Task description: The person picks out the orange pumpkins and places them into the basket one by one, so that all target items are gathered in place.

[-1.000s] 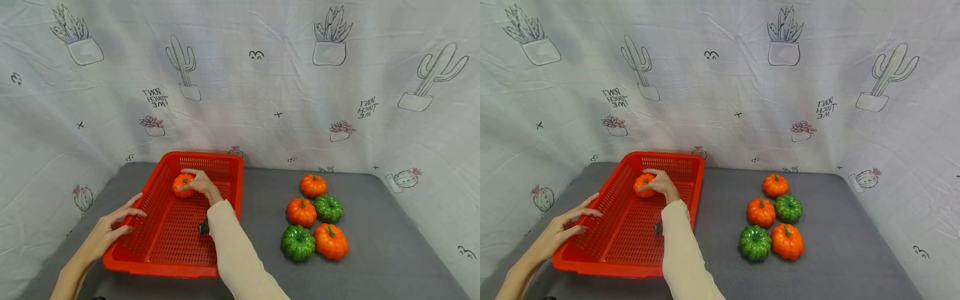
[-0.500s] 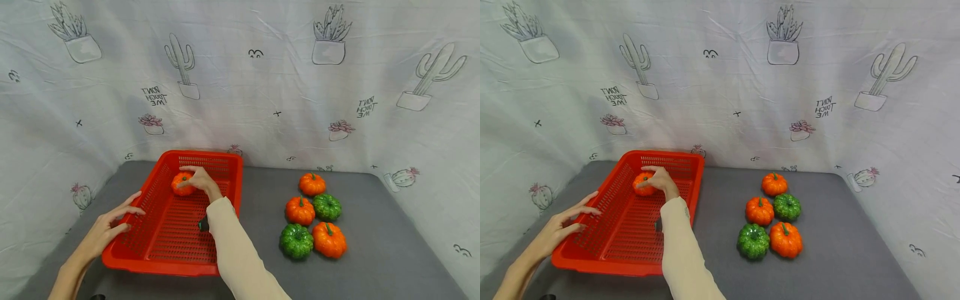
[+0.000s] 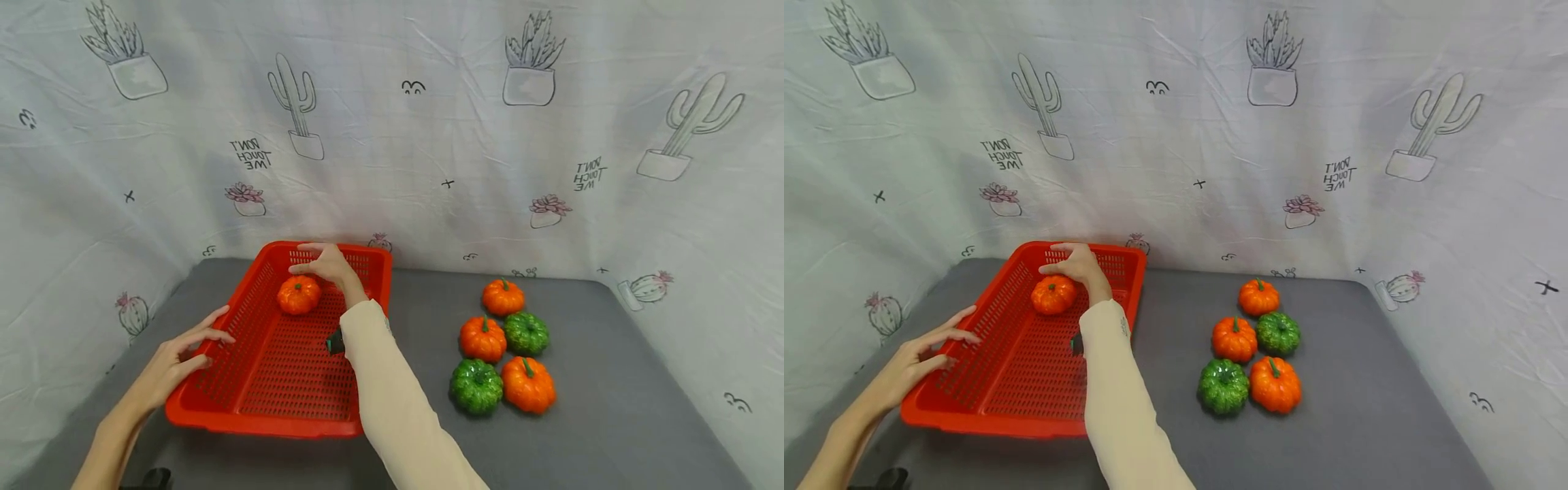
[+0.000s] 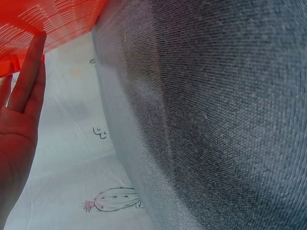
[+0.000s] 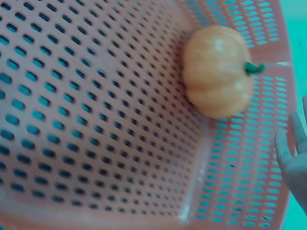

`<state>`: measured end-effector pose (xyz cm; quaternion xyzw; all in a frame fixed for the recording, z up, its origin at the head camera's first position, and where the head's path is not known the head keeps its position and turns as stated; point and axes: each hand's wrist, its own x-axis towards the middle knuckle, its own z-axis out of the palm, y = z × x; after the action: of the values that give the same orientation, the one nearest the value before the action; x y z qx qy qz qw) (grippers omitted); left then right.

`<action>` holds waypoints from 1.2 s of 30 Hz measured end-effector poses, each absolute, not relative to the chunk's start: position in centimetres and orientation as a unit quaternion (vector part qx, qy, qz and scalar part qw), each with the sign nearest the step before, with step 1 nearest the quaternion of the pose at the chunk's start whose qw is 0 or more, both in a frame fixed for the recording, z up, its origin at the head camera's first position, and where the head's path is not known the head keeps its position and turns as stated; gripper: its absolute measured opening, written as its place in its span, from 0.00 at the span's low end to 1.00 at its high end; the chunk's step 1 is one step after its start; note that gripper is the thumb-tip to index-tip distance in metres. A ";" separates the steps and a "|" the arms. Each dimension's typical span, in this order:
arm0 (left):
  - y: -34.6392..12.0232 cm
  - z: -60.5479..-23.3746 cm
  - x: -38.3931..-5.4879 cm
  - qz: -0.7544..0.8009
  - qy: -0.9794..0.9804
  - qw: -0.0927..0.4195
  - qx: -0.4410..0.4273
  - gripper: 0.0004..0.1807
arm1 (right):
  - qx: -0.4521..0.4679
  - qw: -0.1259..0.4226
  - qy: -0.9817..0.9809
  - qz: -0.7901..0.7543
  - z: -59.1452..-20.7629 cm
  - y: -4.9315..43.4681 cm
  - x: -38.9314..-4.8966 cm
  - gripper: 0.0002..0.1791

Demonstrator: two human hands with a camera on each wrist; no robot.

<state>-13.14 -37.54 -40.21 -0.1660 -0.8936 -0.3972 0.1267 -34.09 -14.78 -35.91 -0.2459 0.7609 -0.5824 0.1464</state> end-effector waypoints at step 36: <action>-37.9 -40.5 -13.4 -0.409 -0.884 0.118 -0.194 0.15 | -0.274 0.054 0.735 -0.618 -33.1 7.0 -28.4 0.21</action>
<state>-13.39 -37.86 -40.54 -0.1943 -0.8836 -0.4094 0.1181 -28.39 6.97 -33.06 -0.2745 0.7347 -0.6180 0.0543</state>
